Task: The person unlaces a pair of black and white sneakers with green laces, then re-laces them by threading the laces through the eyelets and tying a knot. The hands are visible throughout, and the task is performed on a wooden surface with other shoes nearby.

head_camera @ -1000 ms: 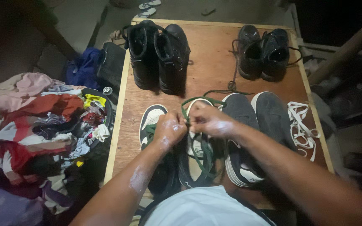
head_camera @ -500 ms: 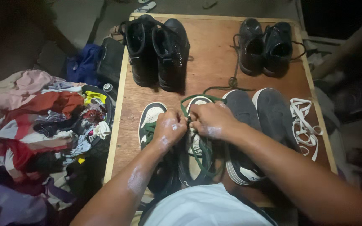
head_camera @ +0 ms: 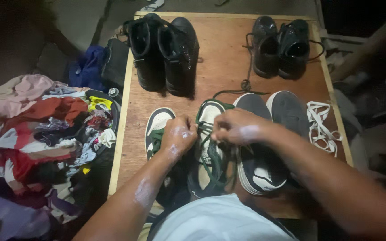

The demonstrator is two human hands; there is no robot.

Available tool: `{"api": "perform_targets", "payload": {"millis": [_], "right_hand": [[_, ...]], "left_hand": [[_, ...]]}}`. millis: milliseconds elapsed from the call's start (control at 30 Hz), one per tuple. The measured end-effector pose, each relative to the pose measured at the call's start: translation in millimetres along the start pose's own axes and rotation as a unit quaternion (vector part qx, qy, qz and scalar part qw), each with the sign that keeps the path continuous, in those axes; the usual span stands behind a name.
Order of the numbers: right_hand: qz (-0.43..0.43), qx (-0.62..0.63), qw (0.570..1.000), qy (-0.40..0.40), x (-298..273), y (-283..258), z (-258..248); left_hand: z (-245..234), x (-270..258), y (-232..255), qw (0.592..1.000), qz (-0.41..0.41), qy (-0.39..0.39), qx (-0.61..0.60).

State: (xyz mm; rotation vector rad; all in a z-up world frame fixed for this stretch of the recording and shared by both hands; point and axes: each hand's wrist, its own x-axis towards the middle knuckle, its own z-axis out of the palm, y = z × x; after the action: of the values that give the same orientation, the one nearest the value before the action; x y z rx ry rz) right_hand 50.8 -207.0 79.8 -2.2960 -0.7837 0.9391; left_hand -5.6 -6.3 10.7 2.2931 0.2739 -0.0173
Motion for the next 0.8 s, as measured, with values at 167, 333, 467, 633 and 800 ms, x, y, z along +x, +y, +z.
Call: {"api": "perform_targets", "payload": {"millis": [167,333,467,633,800], "right_hand": [[-0.019,-0.101,0.993,0.057,5,-15,21],[-0.245,0.084,0.966,0.0,-25,-8,8],[-0.136,0.139,0.978,-0.079,-43,8,-11],[0.045,-0.065,0.991,0.109,-24,4,3],[-0.005,-0.173,0.947,0.271,-14,-21,28]], "left_hand": [[-3,-2,4,0.999,0.042,0.011,-0.003],[-8,-5,7,1.0,-0.021,-0.012,-0.003],[-6,-8,10,1.0,0.016,0.021,-0.017],[-3,-14,11,0.999,0.033,0.03,-0.028],[2,-16,15,0.998,0.013,0.015,-0.058]]}}
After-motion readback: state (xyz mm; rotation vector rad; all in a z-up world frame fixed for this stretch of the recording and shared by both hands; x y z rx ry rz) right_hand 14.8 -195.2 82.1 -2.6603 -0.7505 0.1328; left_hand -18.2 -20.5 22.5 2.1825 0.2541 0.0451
